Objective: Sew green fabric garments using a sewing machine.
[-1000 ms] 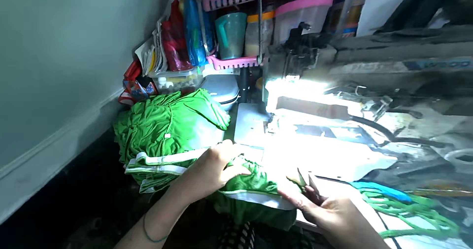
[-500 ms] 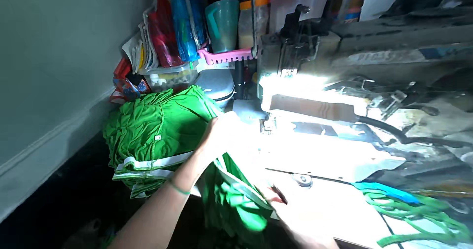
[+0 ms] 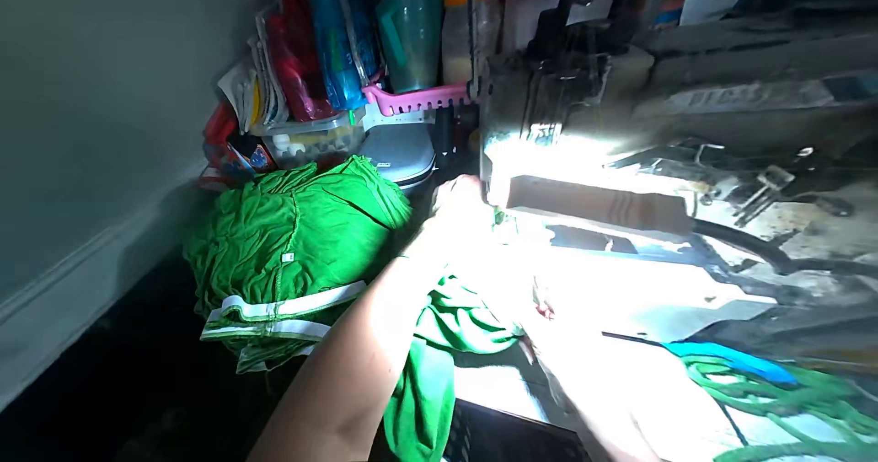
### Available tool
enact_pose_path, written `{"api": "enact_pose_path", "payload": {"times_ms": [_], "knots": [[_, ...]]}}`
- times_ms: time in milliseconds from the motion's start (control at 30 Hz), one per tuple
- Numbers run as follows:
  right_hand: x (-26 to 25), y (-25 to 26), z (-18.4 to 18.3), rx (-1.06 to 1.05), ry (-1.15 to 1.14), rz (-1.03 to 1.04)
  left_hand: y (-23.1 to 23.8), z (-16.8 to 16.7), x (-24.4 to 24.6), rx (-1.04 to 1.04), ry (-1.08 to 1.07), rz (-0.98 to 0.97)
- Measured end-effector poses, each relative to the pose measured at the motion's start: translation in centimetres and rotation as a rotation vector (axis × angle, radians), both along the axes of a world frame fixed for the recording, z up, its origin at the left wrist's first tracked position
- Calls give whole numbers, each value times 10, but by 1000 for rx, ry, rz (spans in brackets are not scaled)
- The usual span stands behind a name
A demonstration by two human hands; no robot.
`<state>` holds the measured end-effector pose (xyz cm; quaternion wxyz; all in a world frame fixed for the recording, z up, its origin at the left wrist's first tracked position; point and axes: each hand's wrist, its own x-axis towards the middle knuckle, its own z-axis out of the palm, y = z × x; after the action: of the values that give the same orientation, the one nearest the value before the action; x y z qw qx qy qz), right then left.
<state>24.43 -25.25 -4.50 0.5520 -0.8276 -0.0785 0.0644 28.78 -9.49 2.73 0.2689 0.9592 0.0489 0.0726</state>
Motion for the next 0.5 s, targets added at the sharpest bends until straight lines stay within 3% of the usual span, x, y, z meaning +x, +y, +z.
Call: {"api": "enact_pose_path", "payload": {"times_ms": [67,133,300,400,500], "knots": [[8,-6,-37,158,-55,21,7,-9,4,63,-104,-42],[9,-20,-45,208,-65,107,14,-20,-3,132,-310,-69],[13,-52,-15,40,-222,121,29,-54,-76,441,-548,-344],[21,-38,11,-77,-477,179,51,-56,-120,518,-402,-353],[33,-10,25,-176,-713,297,71,-41,-160,573,-97,-112]]}}
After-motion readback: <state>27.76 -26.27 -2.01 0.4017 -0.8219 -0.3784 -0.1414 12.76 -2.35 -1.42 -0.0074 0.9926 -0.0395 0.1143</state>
